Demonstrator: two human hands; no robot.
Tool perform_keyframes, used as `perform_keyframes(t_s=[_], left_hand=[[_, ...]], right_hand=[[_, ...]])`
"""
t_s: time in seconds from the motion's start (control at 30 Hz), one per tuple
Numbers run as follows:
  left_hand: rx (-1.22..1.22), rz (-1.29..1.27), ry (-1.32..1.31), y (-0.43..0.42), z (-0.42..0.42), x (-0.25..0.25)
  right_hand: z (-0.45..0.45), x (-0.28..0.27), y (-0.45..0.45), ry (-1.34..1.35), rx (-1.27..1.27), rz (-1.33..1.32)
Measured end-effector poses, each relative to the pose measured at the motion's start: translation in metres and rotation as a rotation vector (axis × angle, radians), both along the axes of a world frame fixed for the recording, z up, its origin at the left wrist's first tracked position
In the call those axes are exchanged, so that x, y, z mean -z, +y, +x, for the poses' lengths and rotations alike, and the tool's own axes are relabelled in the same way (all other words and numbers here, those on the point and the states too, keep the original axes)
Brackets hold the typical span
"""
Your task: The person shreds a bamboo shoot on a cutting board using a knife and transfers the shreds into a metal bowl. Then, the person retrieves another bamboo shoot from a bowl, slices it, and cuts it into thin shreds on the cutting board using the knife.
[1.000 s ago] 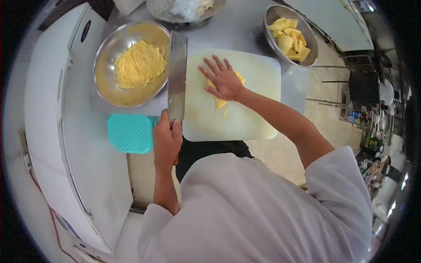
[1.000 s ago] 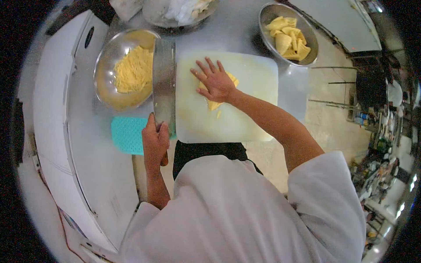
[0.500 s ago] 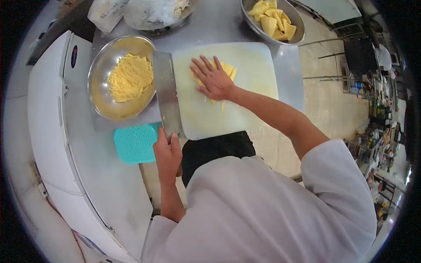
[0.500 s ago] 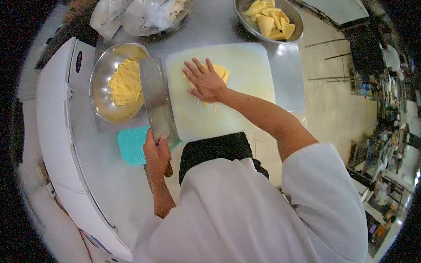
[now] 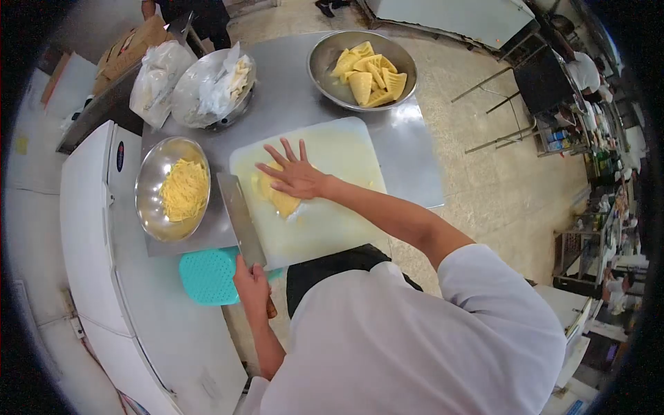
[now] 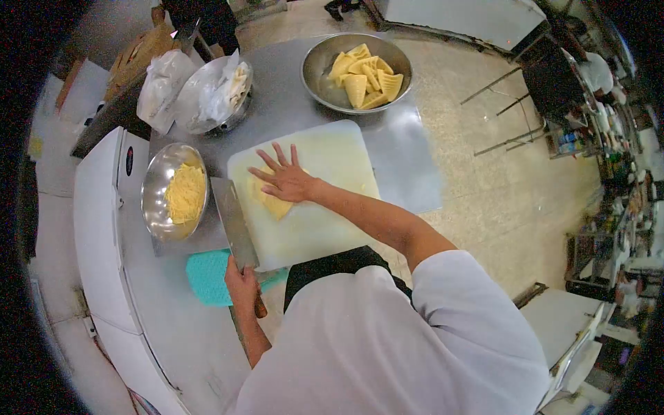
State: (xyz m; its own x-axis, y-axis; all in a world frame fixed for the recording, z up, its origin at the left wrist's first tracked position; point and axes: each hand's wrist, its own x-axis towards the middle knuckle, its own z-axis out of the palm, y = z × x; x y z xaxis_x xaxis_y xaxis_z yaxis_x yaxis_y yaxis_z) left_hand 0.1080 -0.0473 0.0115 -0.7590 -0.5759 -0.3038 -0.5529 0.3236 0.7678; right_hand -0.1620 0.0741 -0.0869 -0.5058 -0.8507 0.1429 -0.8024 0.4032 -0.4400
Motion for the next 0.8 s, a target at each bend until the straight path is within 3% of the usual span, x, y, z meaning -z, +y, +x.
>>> perform_keyframes(t_s=[0.13,0.2,0.23,0.27,0.3,0.33,0.57,0.63,0.73,0.8], left_hand=[[-0.044,-0.089,0.051,0.02,0.012,0.03],[-0.094,-0.097,0.015,0.029,0.015,0.029],[-0.151,-0.008,-0.039,0.038,0.01,0.015],[-0.21,0.084,-0.092,0.045,0.008,0.007],[-0.227,0.082,-0.097,0.049,0.009,0.01],[-0.201,0.03,-0.044,0.052,0.012,0.013],[-0.208,0.041,-0.004,0.06,0.009,0.003],[-0.233,0.045,-0.014,0.062,0.007,-0.009],[-0.2,-0.056,-0.004,0.049,0.015,0.006],[-0.131,-0.16,0.012,0.042,0.014,0.007]], right_hand=[[-0.116,-0.028,0.044,0.302,0.146,-0.259],[-0.192,-0.05,0.087,0.258,0.437,-0.226],[-0.224,-0.041,0.109,0.424,0.605,-0.3],[-0.257,-0.049,0.128,0.238,0.696,0.04],[-0.273,-0.049,0.138,0.132,0.74,0.155],[-0.282,-0.045,0.142,0.026,0.783,0.274],[-0.276,0.016,0.113,0.024,0.853,0.203],[-0.295,0.017,0.129,0.015,0.778,-0.061],[-0.276,-0.048,0.137,0.075,0.7,-0.077],[-0.265,-0.082,0.143,-0.177,0.747,-0.173]])
